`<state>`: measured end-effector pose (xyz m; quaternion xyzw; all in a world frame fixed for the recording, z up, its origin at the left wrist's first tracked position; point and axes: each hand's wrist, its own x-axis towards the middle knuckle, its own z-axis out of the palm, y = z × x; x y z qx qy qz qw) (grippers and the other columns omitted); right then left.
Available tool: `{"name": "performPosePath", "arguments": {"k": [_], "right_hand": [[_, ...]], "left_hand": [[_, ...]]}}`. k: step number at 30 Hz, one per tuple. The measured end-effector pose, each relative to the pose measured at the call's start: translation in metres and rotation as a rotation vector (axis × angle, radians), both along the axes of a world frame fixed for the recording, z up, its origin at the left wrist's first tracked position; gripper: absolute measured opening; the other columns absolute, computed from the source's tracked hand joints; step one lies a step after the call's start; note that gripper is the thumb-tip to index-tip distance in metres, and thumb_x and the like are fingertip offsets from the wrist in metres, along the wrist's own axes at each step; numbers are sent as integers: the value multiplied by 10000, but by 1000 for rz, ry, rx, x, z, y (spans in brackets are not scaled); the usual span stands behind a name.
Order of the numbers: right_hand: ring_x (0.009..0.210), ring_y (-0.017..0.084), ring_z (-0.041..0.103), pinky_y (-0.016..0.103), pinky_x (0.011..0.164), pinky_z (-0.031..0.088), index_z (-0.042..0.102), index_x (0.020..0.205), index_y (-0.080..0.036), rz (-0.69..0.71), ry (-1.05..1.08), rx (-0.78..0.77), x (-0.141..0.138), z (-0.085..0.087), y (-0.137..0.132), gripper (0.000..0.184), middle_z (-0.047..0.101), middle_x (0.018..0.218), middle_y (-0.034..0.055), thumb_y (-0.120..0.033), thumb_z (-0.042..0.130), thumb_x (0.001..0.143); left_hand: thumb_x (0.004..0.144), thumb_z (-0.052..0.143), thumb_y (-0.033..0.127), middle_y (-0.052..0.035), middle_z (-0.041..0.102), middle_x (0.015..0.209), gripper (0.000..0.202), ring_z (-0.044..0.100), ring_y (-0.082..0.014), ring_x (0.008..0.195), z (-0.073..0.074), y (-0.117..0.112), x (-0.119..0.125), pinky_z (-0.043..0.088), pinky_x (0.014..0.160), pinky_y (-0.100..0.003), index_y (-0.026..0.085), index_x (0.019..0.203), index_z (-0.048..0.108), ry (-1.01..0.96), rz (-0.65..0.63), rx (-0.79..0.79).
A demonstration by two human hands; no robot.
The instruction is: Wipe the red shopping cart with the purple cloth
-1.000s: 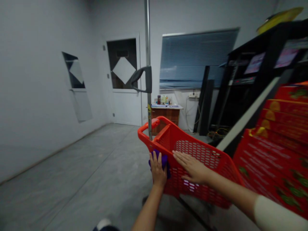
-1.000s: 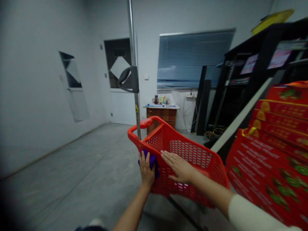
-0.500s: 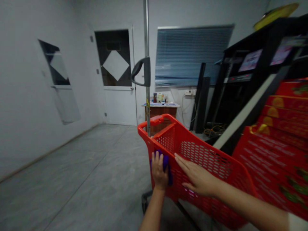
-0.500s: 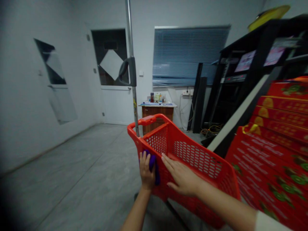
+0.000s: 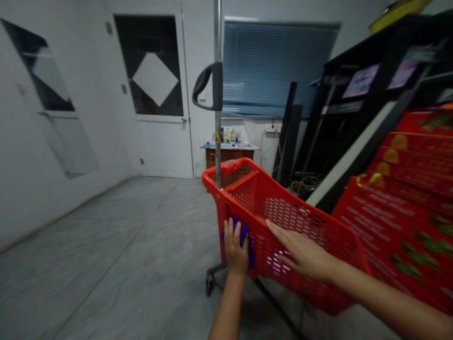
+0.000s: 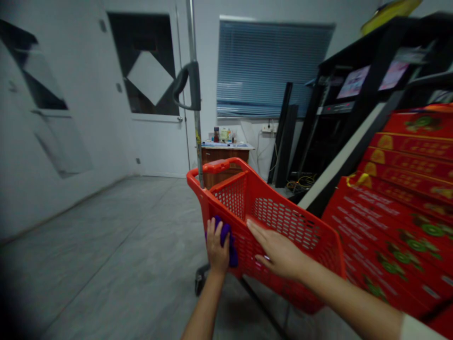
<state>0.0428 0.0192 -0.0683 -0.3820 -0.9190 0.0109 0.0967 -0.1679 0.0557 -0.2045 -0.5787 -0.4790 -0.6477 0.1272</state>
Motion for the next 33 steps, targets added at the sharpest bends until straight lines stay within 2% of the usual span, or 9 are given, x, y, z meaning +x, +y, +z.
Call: {"name": "performPosePath", "arguments": {"k": [4, 8, 11, 14, 16, 22, 25, 29, 33], "right_hand": [[1428, 242, 369, 430, 1152, 374, 48, 1585, -215, -48, 9, -4, 14, -6, 0, 866, 285, 1600, 108, -258, 528, 865], [1418, 253, 385, 436, 1145, 380, 98, 1582, -169, -31, -13, -24, 11, -4, 5, 855, 308, 1586, 142, -312, 542, 866], [1419, 258, 384, 434, 1146, 377, 114, 1582, -181, -30, -22, -35, 12, 3, 6, 841, 303, 1590, 128, -325, 540, 871], [1399, 259, 416, 426, 1140, 383, 144, 1580, -231, -52, -31, -55, 20, 6, 1, 841, 326, 1585, 90, -284, 554, 848], [1378, 250, 446, 409, 1121, 406, 151, 1579, -237, -94, -20, -75, 25, 5, -4, 836, 364, 1568, 87, -240, 537, 838], [1385, 232, 438, 396, 1115, 407, 119, 1582, -217, -139, 8, -119, 26, -1, -11, 862, 368, 1565, 90, -254, 537, 830], [1377, 234, 447, 395, 1117, 400, 133, 1581, -218, -134, 19, -129, 26, 0, -10, 852, 387, 1556, 85, -259, 536, 831], [1351, 244, 477, 397, 1113, 397, 127, 1582, -231, -123, 42, -133, 27, 3, -11, 858, 419, 1538, 79, -264, 542, 831], [1365, 247, 458, 399, 1120, 390, 126, 1582, -219, -103, 34, -135, 26, 3, -11, 868, 409, 1543, 90, -285, 554, 830]], "left_hand": [[940, 560, 318, -116, 284, 1601, 538, 206, -261, 1503, 6, 10, 11, 326, 1180, -514, 256, 1451, 404, -150, -7, -111], [954, 515, 233, -123, 369, 1557, 494, 275, -259, 1480, -10, 3, 39, 363, 1159, -522, 260, 1437, 420, -70, -59, -6], [962, 480, 202, -126, 428, 1518, 456, 288, -268, 1474, -18, 7, 32, 375, 1147, -535, 258, 1413, 453, 54, -107, 62], [962, 497, 221, -129, 398, 1537, 462, 251, -267, 1488, -16, 16, 14, 339, 1169, -544, 254, 1418, 437, -69, -39, 14], [966, 495, 241, -128, 365, 1556, 458, 237, -261, 1493, -13, 18, 13, 321, 1182, -537, 253, 1420, 428, -181, -6, -33], [918, 584, 427, -177, 406, 1511, 543, 290, -317, 1462, -17, 3, 50, 352, 1145, -562, 205, 1398, 463, -105, -31, -8], [947, 549, 288, -145, 497, 1433, 369, 384, -283, 1407, -16, 5, 46, 393, 1118, -526, 225, 1311, 559, -60, 10, 45], [947, 521, 179, -125, 541, 1362, 325, 477, -245, 1315, -10, 14, 29, 445, 1068, -474, 242, 1252, 615, -126, 101, 57], [929, 549, 176, -115, 564, 1321, 277, 486, -249, 1294, -11, 5, 47, 461, 1043, -464, 238, 1181, 649, -101, 90, 81]]}}
